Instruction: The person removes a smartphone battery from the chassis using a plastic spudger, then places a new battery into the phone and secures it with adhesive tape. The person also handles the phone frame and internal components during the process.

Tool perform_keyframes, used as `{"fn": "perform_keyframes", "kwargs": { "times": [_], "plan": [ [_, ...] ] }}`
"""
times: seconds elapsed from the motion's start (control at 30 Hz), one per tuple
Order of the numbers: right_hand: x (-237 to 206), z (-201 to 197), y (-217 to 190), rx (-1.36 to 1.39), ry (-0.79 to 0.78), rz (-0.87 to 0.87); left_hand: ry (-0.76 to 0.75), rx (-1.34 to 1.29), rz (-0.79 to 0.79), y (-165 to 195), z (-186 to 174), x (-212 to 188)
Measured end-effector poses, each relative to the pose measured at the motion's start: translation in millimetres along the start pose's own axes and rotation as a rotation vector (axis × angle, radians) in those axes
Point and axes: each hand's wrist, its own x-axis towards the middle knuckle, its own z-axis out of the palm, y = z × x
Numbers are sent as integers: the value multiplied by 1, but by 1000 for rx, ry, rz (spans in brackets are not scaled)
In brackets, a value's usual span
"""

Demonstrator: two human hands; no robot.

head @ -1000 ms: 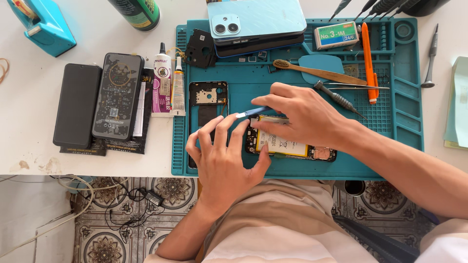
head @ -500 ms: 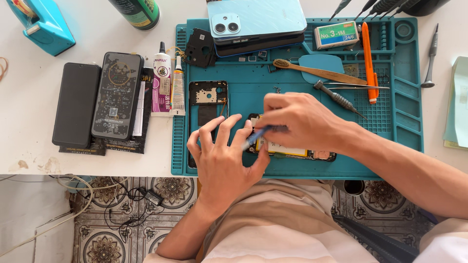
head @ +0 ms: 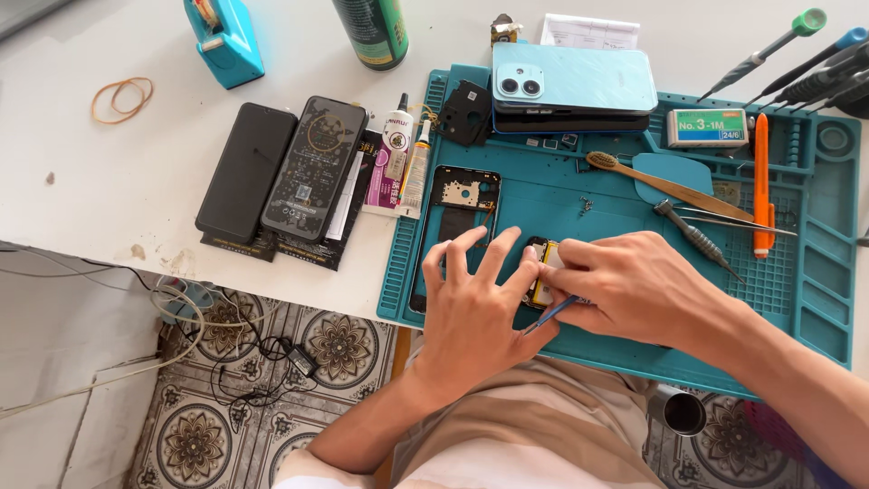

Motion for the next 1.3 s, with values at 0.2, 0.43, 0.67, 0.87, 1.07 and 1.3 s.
{"fn": "perform_keyframes", "kwargs": {
  "times": [0.2, 0.43, 0.67, 0.87, 1.07, 1.3],
  "plan": [
    [-2, 14, -3, -101, 38, -24, -7, -14, 15, -3, 3, -2],
    [-11, 8, 3, -19, 57, -69, 29, -14, -4, 9, 1, -1],
    [-16, -1, 35, 60, 64, -47, 87, 44, -51, 14, 12, 0],
    [-13, 6, 35, 16, 74, -12, 73, 29, -51, 9, 14, -2],
    [-8, 9, 27, 70, 162, 57, 38, 48, -47, 10, 10, 4],
    [-4, 17, 19, 101, 214, 137, 24, 31, -36, 11, 9, 5]
  ]
}}
